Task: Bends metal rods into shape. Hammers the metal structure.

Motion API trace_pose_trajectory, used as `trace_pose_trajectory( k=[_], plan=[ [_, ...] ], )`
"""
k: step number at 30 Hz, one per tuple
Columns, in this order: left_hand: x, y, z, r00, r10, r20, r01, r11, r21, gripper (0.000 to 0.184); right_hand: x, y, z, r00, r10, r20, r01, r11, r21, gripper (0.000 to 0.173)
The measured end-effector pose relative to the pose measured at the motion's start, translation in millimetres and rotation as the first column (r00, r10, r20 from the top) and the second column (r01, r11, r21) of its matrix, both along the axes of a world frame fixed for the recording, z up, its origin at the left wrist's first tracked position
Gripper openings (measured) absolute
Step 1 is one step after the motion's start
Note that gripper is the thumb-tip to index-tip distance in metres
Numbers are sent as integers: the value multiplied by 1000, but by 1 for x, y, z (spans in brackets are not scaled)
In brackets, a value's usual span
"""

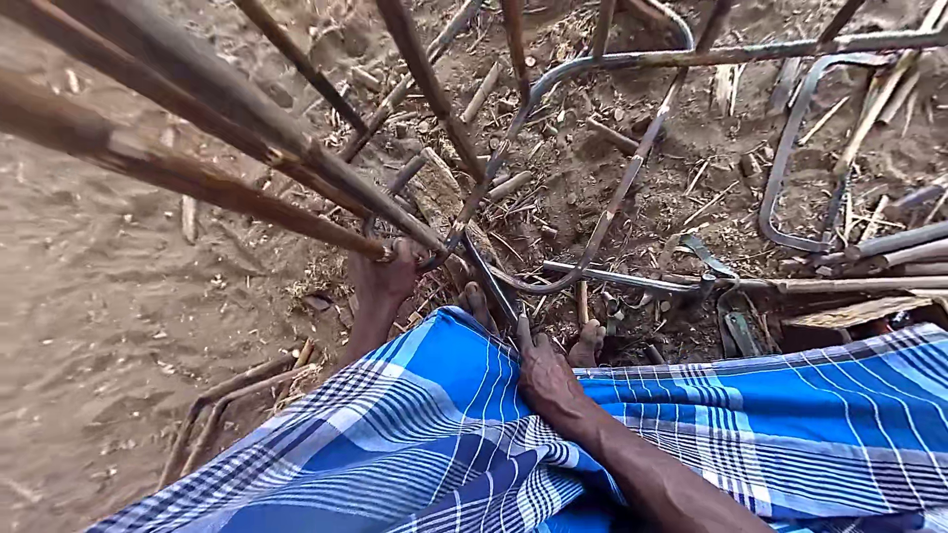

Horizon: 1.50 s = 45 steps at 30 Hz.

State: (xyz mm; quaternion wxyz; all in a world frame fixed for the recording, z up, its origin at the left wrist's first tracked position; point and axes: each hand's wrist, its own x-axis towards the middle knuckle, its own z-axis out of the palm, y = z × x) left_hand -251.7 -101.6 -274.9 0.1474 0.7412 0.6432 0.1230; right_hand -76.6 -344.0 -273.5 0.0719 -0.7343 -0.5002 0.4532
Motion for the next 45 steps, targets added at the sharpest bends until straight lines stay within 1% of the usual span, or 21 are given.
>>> trace_pose_trajectory(
  k=[3,6,11,15,19,25,31,35,37,38,42,44,45],
  plan=[
    [2,1,3,1000,8,-12,-8,1000,-1,45,5,2,-3,999,-22,-41,22,1000,0,69],
    [5,-1,6,998,12,-65,-17,998,-68,46,9,-4,-1,996,-38,-78,38,999,2,68],
    [3,2,6,997,24,-67,-29,997,-68,48,1,-1,-9,999,-26,-31,26,1000,10,72],
    [6,-1,12,997,50,-66,-55,995,-80,45,-1,-2,-16,1000,-22,-15,23,1000,19,71],
    [8,1,14,997,63,-47,-67,995,-77,46,3,4,-15,999,-13,-48,12,1000,-23,69],
    [12,2,17,996,70,-53,-74,994,-80,46,11,4,-17,998,8,-61,-7,1000,24,69],
    [10,1,8,997,65,-37,-66,997,-37,44,30,13,-7,990,70,-125,-73,997,-22,66],
    [7,5,6,998,39,-45,-41,998,-46,44,32,21,-4,991,83,-105,-91,994,-68,64],
    [7,5,5,998,30,-60,-33,998,-47,44,31,23,-3,991,107,-75,-115,987,-112,67],
    [6,4,5,997,33,-68,-36,998,-49,44,27,21,-2,993,107,-50,-112,988,-108,68],
    [8,2,5,993,78,-87,-83,995,-55,48,12,0,7,999,31,6,-31,999,15,68],
    [12,3,8,988,129,-82,-135,988,-73,49,11,1,0,999,32,3,-32,999,32,68],
    [13,4,9,985,151,-83,-158,984,-83,49,11,4,-7,999,47,-1,-47,999,13,68]
  ],
)
